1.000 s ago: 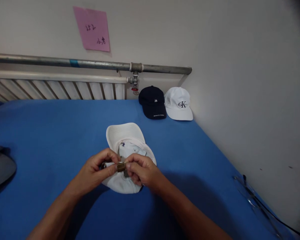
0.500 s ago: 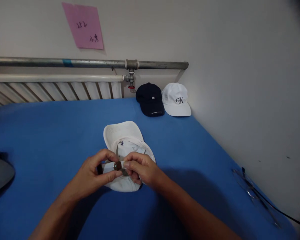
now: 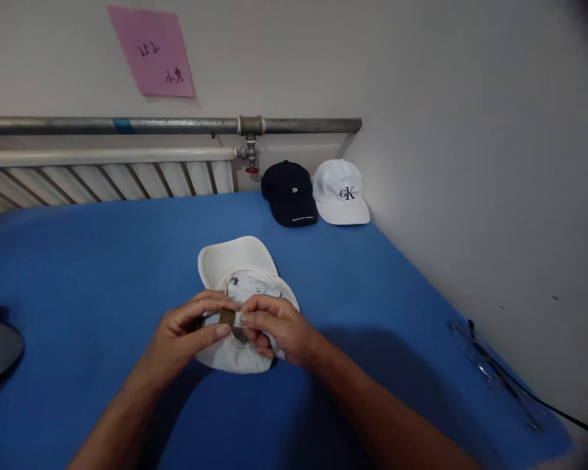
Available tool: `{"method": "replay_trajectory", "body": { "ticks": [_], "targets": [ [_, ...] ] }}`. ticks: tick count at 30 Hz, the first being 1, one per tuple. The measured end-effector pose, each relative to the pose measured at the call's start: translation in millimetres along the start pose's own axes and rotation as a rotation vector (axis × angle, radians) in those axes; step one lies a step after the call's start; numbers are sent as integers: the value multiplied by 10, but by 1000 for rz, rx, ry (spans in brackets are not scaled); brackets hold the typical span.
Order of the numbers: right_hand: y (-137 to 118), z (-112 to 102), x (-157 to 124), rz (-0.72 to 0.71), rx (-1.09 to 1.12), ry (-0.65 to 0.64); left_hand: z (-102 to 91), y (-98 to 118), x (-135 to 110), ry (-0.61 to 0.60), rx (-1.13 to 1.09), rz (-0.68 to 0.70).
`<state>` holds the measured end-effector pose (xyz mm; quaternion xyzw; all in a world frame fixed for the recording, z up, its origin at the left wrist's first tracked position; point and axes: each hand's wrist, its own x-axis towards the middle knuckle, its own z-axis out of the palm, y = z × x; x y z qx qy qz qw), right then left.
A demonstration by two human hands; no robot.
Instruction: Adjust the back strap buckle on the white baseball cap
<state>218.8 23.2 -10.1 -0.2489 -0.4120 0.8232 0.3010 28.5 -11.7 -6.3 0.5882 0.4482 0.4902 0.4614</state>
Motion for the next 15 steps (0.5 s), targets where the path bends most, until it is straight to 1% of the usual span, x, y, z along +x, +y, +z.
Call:
{"method": "replay_trajectory", "body": {
  "ticks": [7, 10, 15],
  "targets": [
    [15, 0, 6, -5, 77, -23, 25, -5, -9, 43, -120, -97],
    [36, 1, 10, 0, 105, -16, 33, -20, -4, 47, -143, -101],
    [82, 28, 18, -10, 116, 40, 43, -44, 6, 47, -161, -95]
  ]
}}
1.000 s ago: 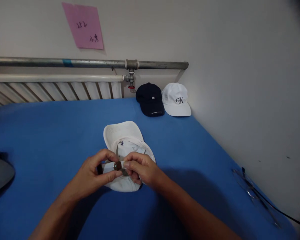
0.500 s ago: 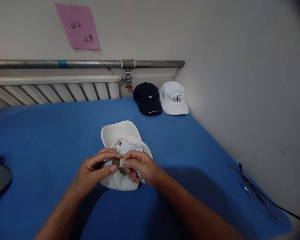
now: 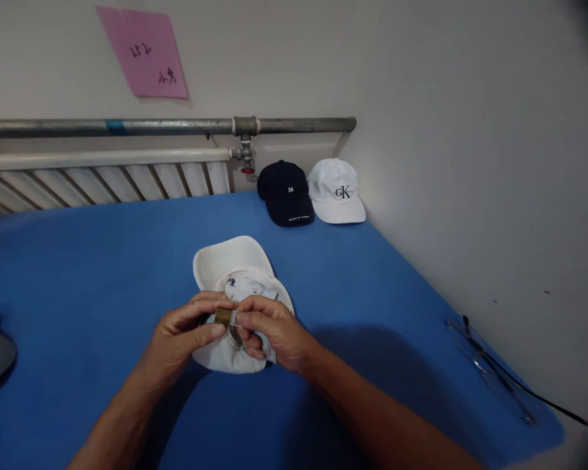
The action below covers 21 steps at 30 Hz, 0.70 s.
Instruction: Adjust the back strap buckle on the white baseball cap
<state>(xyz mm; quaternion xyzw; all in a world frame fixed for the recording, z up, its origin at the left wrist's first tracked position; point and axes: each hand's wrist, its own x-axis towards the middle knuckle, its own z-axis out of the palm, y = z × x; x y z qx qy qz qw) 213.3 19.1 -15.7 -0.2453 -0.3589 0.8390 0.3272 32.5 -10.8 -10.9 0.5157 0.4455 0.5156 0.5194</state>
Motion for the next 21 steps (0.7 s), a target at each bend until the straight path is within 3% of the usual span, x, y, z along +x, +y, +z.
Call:
{"method": "replay_trajectory", "body": {
  "ticks": [9, 21],
  "targets": [
    [-66, -14, -13, 59, -3, -55, 10, 27, 0, -34, -7, -8],
    [-41, 38, -20, 25, -83, 35, -1, -25, -3, -49, 52, 49]
  ]
}}
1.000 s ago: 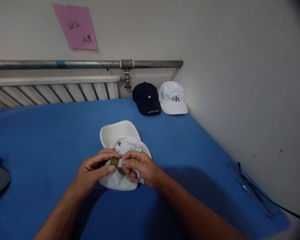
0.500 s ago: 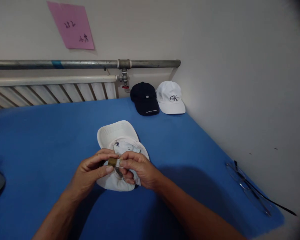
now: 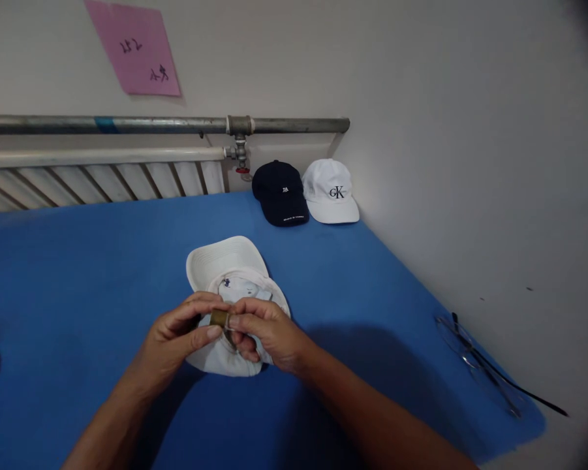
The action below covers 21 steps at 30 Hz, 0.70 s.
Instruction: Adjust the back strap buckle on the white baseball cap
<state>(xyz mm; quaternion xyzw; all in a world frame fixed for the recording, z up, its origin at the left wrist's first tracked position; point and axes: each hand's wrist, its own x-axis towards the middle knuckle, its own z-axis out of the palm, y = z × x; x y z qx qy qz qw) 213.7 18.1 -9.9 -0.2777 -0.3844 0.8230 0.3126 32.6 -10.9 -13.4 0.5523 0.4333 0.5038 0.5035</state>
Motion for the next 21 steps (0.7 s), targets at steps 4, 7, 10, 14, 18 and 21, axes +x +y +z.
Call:
{"method": "replay_trajectory", "body": {
  "ticks": [4, 7, 10, 14, 18, 21],
  "targets": [
    [-17, 19, -8, 14, 42, 13, 10, -4, -6, 12, -5, 21],
    [-36, 48, -23, 9, 59, 40, 8, 5, -10, 33, -7, 35],
    [-46, 69, -36, -1, 41, 58, -5, 4, -11, 21, -5, 50],
    [-44, 69, -35, -4, 44, 56, -25, -13, -16, -20, 14, 35],
    [-34, 49, -23, 11, 147, 4, -18, -24, -19, 56, -39, -84],
    [-20, 26, -9, 64, 229, -55, 17, -15, -13, 118, -114, -169]
  ]
}}
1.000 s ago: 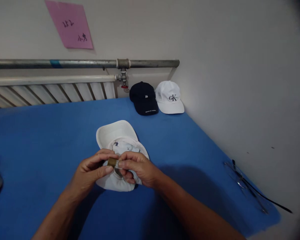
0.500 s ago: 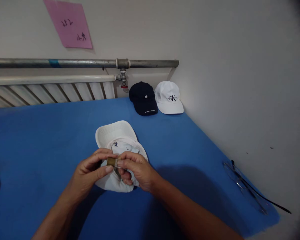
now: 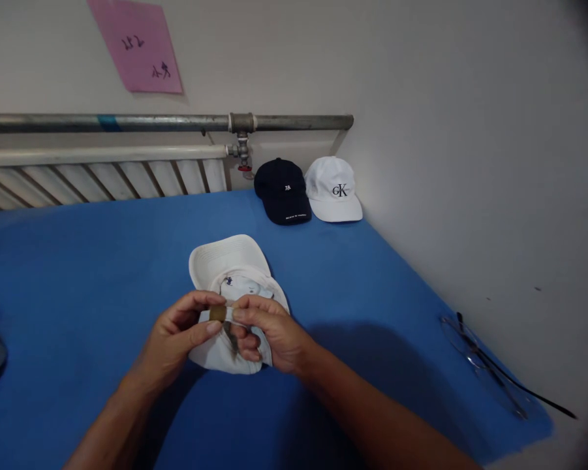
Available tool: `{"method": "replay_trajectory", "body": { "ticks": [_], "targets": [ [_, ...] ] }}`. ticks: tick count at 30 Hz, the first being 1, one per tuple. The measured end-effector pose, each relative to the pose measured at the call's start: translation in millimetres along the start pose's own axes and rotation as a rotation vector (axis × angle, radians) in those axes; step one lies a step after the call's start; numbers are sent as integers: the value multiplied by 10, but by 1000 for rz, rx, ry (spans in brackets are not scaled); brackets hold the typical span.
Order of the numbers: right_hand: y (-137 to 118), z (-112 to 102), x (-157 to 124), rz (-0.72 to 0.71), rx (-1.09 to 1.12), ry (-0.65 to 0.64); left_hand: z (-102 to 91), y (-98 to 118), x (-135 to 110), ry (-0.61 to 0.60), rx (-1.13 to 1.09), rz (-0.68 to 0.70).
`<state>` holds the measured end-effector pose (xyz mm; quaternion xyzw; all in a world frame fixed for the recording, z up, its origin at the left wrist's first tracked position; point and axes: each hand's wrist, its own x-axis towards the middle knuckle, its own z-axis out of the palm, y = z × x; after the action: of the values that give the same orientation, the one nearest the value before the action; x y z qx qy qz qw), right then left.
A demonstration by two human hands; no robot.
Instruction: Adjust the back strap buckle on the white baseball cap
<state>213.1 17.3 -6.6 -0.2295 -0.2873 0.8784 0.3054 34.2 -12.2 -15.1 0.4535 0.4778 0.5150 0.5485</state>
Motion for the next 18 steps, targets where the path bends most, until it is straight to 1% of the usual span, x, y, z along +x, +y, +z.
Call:
{"method": "replay_trajectory", "body": {
  "ticks": [3, 6, 11, 15, 18],
  "targets": [
    [12, -27, 18, 33, 65, -56, 40, 13, 2, 45, -44, 5],
    [21, -42, 33, 41, 80, -71, 54, 18, 5, 72, -61, 24],
    [43, -33, 40, 21, 22, -2, 55, 7, 29, 57, -40, 35],
    [74, -10, 38, -35, -52, 67, 71, 1, 50, 61, -27, 55],
    [76, 13, 28, -73, -62, 74, 73, 7, 47, 52, -13, 74]
  ]
}}
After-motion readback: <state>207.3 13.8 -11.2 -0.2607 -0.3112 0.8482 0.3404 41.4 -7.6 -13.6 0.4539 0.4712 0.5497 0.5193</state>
